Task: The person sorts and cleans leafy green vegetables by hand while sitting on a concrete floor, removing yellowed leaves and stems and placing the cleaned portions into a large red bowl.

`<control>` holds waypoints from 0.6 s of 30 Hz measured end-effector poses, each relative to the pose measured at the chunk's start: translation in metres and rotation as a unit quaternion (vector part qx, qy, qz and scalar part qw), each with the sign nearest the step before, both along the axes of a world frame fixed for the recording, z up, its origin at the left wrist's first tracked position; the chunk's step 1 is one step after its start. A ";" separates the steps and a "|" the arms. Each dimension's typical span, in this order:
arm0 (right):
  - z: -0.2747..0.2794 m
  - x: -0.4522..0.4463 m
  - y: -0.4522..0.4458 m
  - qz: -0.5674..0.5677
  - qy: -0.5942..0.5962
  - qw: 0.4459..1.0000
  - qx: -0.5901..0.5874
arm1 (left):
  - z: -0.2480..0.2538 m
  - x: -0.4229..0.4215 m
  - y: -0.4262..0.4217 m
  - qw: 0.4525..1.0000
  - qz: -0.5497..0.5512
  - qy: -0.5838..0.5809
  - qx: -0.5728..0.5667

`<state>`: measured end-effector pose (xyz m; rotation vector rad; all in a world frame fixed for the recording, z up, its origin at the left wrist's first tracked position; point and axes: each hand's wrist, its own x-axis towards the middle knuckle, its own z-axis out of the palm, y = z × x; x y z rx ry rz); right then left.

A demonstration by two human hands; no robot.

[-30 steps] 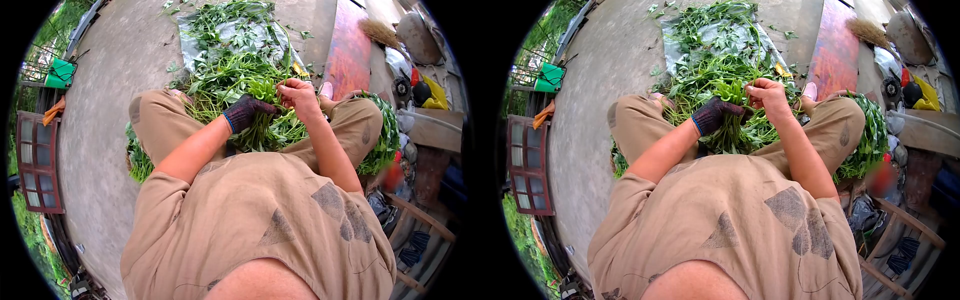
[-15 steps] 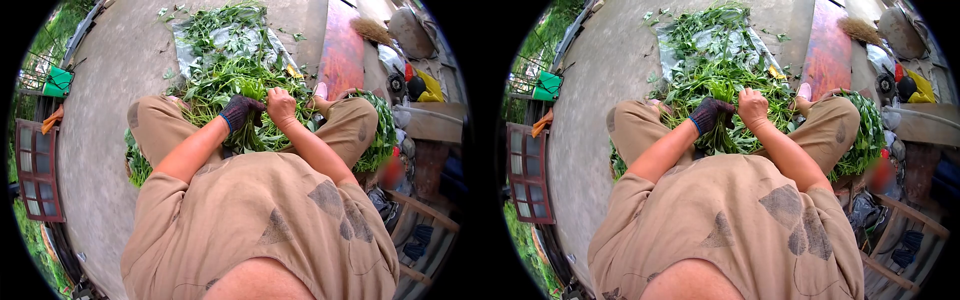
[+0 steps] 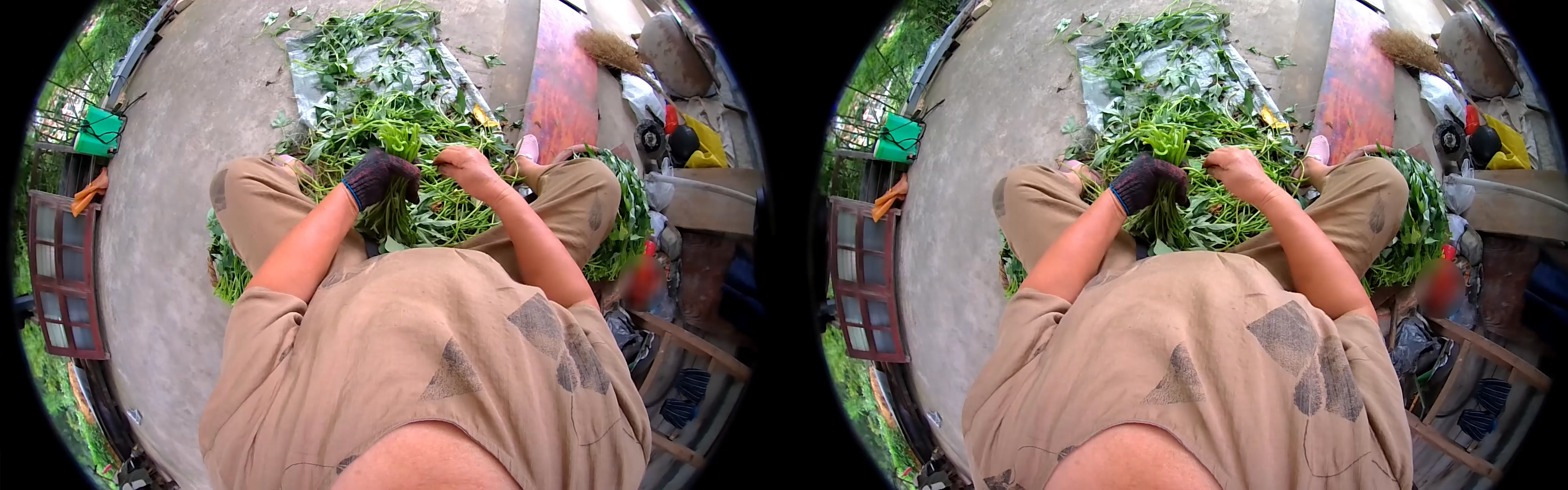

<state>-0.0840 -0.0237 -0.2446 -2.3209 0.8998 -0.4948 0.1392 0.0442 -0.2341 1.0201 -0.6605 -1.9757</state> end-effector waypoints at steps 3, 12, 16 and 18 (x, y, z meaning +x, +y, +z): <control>0.019 -0.002 -0.001 -0.023 -0.017 0.996 -0.080 | 0.008 0.001 -0.001 0.999 -0.002 0.017 0.032; -0.033 0.021 0.004 -0.261 0.009 0.965 0.007 | 0.005 -0.022 -0.002 0.993 -0.015 -0.120 -0.001; -0.037 0.030 -0.001 -0.341 -0.178 0.871 0.304 | 0.000 -0.023 -0.005 0.994 0.013 -0.107 -0.004; -0.027 0.031 0.001 -0.344 -0.283 0.774 0.449 | 0.001 -0.023 -0.003 0.995 0.020 -0.101 -0.006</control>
